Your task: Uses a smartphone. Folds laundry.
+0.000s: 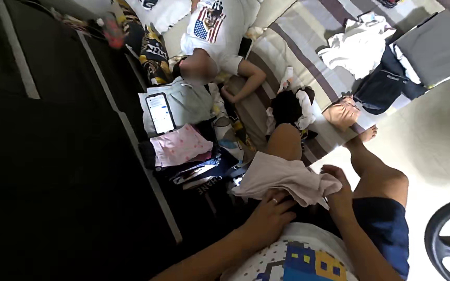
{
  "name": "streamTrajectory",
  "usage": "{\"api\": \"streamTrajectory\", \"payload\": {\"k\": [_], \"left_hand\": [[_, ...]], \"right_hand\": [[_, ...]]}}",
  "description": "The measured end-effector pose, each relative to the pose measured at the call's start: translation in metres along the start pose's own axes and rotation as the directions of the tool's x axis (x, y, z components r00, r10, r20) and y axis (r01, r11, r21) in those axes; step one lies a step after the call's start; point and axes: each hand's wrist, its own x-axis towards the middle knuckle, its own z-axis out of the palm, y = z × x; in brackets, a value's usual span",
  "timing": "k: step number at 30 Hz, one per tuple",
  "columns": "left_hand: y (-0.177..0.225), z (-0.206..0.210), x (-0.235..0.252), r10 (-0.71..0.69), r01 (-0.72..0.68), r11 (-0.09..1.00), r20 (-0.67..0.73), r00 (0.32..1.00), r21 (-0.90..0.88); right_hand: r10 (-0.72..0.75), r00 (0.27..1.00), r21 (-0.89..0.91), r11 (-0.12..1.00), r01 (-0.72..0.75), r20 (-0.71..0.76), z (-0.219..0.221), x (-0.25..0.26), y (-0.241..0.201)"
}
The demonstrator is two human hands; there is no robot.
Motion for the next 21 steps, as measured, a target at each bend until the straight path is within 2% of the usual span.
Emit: {"api": "streamTrajectory", "payload": {"k": [3, 5, 7, 9, 11, 15, 17, 21], "left_hand": [[-0.002, -0.001, -0.002, 0.025, -0.027, 0.999, -0.056, 0.998, -0.042], [-0.005, -0.005, -0.006, 0.039, -0.053, 0.994, -0.146, 0.988, -0.093], [-0.009, -0.015, -0.010, -0.018, -0.006, 0.995, -0.232, 0.973, -0.104], [-0.015, -0.024, -0.015, -0.135, 0.121, 0.991, -0.309, 0.942, -0.065], [-0.027, -0.037, -0.019, -0.251, 0.250, 0.967, -0.289, 0.924, -0.040], [-0.048, -0.065, -0.028, -0.437, 0.438, 0.898, 0.042, 0.899, -0.045], [-0.054, -0.071, -0.031, -0.435, 0.441, 0.897, 0.122, 0.892, -0.029], [-0.056, -0.096, -0.028, -0.339, 0.345, 0.938, 0.124, 0.933, -0.027]], "right_hand": [[-0.335, 0.935, -0.166, 0.935, 0.315, -0.115, -0.012, -0.002, -0.013], [-0.553, 0.833, -0.313, 0.794, 0.521, -0.017, -0.019, -0.011, -0.024], [-0.636, 0.753, -0.434, 0.638, 0.637, 0.170, -0.019, -0.022, -0.032], [-0.589, 0.741, -0.478, 0.574, 0.664, 0.322, -0.012, -0.031, -0.032], [-0.546, 0.739, -0.487, 0.558, 0.672, 0.395, -0.004, -0.032, -0.024], [-0.446, 0.747, -0.554, 0.500, 0.665, 0.494, 0.004, -0.022, -0.018], [-0.332, 0.761, -0.603, 0.469, 0.645, 0.557, 0.003, -0.011, -0.021], [-0.139, 0.733, -0.625, 0.432, 0.650, 0.666, -0.005, 0.004, -0.041]]}}
